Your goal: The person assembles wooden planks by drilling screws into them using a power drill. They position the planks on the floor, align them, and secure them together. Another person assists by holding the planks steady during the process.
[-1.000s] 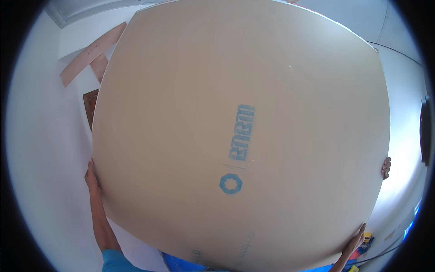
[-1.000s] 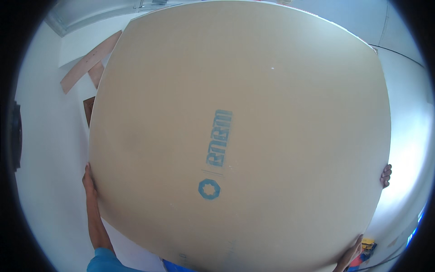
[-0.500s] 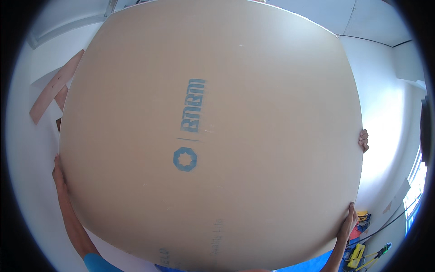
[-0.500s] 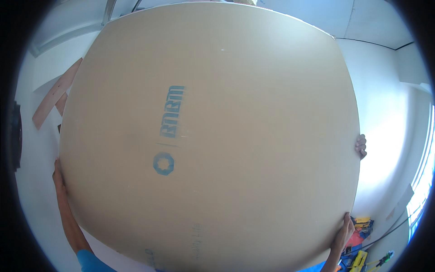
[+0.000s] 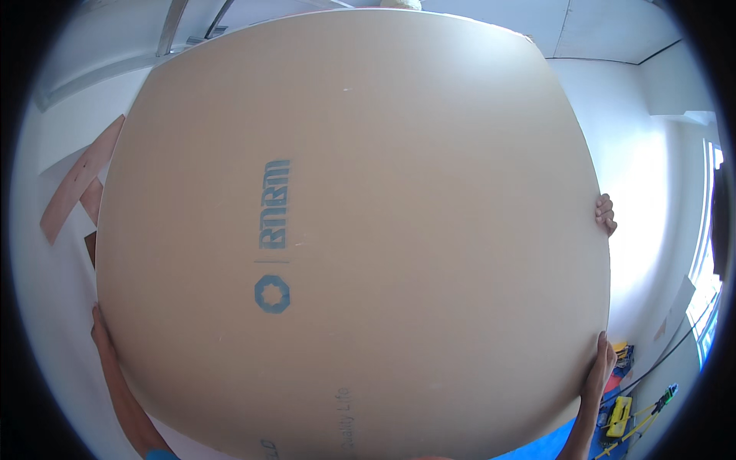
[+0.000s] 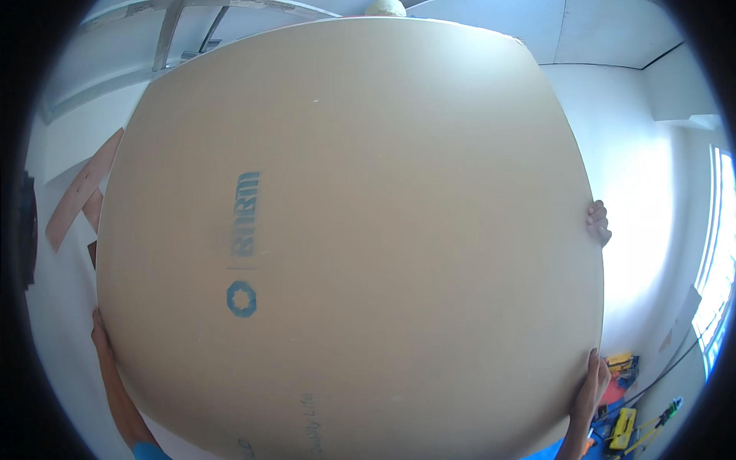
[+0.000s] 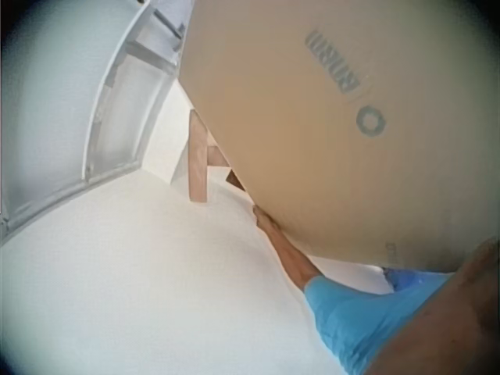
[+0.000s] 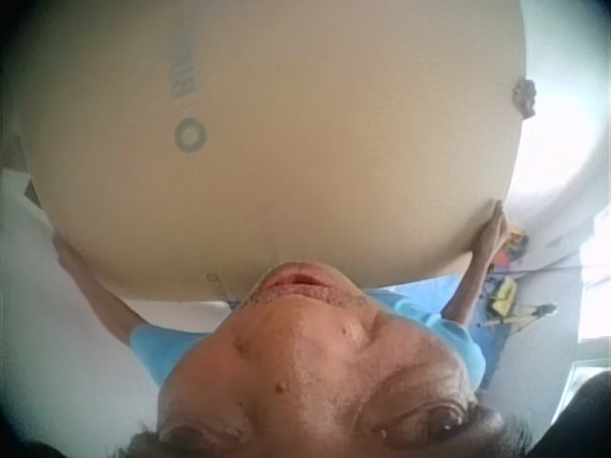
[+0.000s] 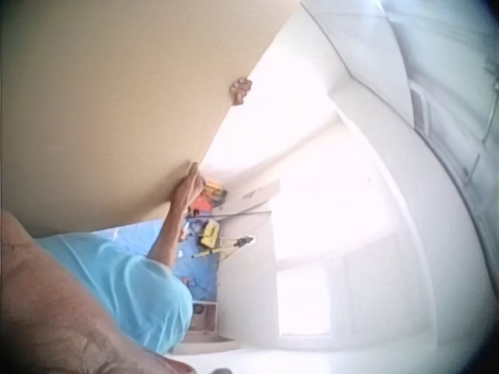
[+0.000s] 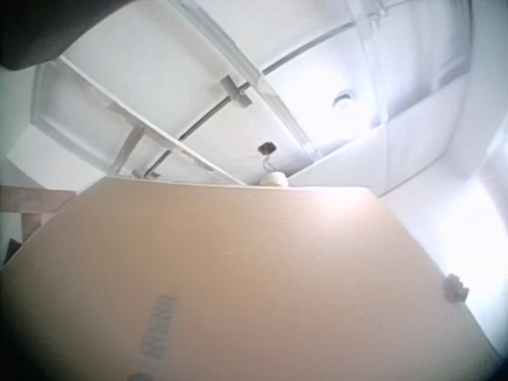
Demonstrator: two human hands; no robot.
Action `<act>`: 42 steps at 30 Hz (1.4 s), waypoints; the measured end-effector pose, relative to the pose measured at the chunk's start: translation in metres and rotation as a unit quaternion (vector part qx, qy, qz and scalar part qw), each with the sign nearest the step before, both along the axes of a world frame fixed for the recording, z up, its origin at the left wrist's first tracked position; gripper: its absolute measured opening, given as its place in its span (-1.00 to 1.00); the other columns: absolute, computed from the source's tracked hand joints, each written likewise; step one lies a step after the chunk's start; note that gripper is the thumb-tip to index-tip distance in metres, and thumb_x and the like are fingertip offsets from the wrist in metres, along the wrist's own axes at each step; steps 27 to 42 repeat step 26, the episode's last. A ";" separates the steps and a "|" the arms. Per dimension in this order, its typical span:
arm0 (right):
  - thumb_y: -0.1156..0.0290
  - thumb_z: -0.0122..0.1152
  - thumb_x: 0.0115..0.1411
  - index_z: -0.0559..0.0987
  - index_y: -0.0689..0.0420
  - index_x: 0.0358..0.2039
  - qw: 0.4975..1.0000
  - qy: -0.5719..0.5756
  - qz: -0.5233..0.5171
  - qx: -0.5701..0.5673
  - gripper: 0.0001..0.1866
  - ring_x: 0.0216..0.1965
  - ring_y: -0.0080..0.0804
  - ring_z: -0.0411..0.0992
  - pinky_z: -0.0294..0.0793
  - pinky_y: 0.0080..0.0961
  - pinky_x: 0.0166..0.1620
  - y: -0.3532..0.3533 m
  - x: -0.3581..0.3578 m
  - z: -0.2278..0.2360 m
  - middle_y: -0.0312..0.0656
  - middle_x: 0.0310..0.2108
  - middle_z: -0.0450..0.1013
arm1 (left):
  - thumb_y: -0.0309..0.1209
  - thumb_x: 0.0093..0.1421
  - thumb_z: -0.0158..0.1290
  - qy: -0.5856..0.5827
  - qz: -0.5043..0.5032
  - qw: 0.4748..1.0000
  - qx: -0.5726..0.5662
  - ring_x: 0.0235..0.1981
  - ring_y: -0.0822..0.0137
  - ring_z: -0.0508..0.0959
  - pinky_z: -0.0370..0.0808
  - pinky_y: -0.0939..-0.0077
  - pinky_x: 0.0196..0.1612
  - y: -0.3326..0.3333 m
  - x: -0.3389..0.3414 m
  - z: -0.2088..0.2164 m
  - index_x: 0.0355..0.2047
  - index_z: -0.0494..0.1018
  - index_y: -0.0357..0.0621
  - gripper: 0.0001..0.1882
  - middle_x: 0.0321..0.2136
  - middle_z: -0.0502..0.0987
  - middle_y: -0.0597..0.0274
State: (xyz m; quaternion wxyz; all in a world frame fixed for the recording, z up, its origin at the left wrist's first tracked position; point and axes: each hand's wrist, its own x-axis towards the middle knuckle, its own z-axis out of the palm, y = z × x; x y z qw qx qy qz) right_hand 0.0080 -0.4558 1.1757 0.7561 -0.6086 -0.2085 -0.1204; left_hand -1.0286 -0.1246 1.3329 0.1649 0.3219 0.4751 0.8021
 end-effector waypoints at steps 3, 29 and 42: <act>-0.07 0.07 0.50 0.50 0.28 -0.43 0.999 0.019 0.037 0.021 -0.39 -0.34 -0.53 0.23 0.26 -0.42 -0.20 0.000 0.004 -0.002 -0.32 -0.49 0.33 | 0.31 0.28 0.14 0.004 -0.015 1.000 0.007 0.22 0.03 0.54 0.45 0.25 0.29 -0.006 0.007 -0.017 0.36 0.35 -0.45 0.02 0.28 0.46 -0.18; -0.07 0.04 0.52 0.61 0.34 -0.01 0.987 0.031 0.115 0.109 -0.39 -0.13 -0.46 0.48 0.44 -0.47 0.01 0.065 -0.062 -0.095 -0.12 -0.19 0.60 | 0.29 0.27 0.15 -0.029 -0.005 1.000 0.009 0.30 0.00 0.47 0.38 0.23 0.37 0.112 -0.062 -0.098 0.47 0.22 -0.29 0.04 0.34 0.41 -0.12; -0.07 0.04 0.52 0.61 0.34 -0.01 0.987 0.031 0.115 0.109 -0.39 -0.13 -0.46 0.48 0.44 -0.47 0.01 0.065 -0.062 -0.095 -0.12 -0.19 0.60 | 0.29 0.27 0.15 -0.029 -0.005 1.000 0.009 0.30 0.00 0.47 0.38 0.23 0.37 0.112 -0.062 -0.098 0.47 0.22 -0.29 0.04 0.34 0.41 -0.12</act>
